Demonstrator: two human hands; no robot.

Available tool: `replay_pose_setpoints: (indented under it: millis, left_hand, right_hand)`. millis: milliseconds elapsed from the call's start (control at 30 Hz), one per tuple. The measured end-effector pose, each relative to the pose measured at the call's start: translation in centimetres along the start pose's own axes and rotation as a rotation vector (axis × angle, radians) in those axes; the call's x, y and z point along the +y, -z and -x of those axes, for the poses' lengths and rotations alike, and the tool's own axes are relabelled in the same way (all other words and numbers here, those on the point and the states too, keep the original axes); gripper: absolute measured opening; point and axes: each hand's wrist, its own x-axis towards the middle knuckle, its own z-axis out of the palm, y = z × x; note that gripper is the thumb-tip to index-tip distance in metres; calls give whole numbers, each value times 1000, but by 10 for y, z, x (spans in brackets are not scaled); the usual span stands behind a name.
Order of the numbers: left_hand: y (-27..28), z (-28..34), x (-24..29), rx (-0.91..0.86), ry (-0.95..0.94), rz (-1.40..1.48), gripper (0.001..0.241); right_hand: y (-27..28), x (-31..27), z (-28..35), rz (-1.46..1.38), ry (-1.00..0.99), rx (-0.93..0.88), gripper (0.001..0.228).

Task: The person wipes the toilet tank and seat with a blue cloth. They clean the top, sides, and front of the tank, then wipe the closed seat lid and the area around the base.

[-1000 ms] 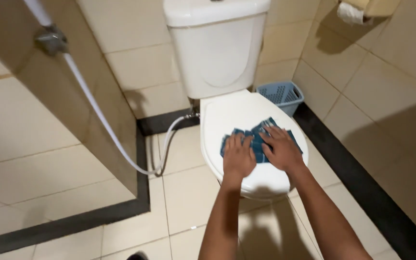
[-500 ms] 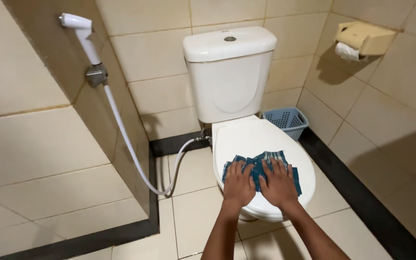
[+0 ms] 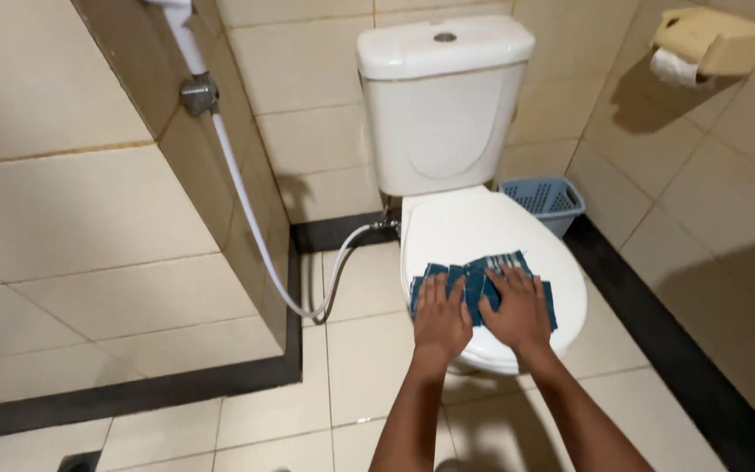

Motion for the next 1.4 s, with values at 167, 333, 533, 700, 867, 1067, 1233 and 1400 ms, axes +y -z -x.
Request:
replay_pose_setpoints:
  millis: [167, 333, 533, 700, 867, 1067, 1233, 1400]
  left_hand:
    - [5, -3, 2, 2, -44, -18, 57]
    - [5, -17, -11, -4, -95, -39, 56]
    - [3, -42, -37, -22, -160, -29, 58]
    - [6, -72, -62, -47, -214, -4, 64]
    - [-6, -106, -87, 10, -240, 30, 63]
    - [-5, -136, -108, 1, -339, 87, 64]
    - [-18, -157, -122, -15, -407, 128, 65]
    - [-18, -167, -125, -50, -424, 175, 63]
  right_hand:
    - [9, -4, -6, -9, -64, -69, 64]
    - [1, -5, -16, 103, -21, -104, 68]
    - [-16, -6, -32, 212, -58, -158, 73]
    - [-30, -15, -53, 273, -79, -142, 73]
    - [-39, -24, -90, 233, -160, -172, 73]
    - [-57, -27, -105, 222, -210, -65, 70]
    - [-63, -32, -115, 225, -271, -34, 71]
    - [-68, -43, -127, 283, -408, -43, 70]
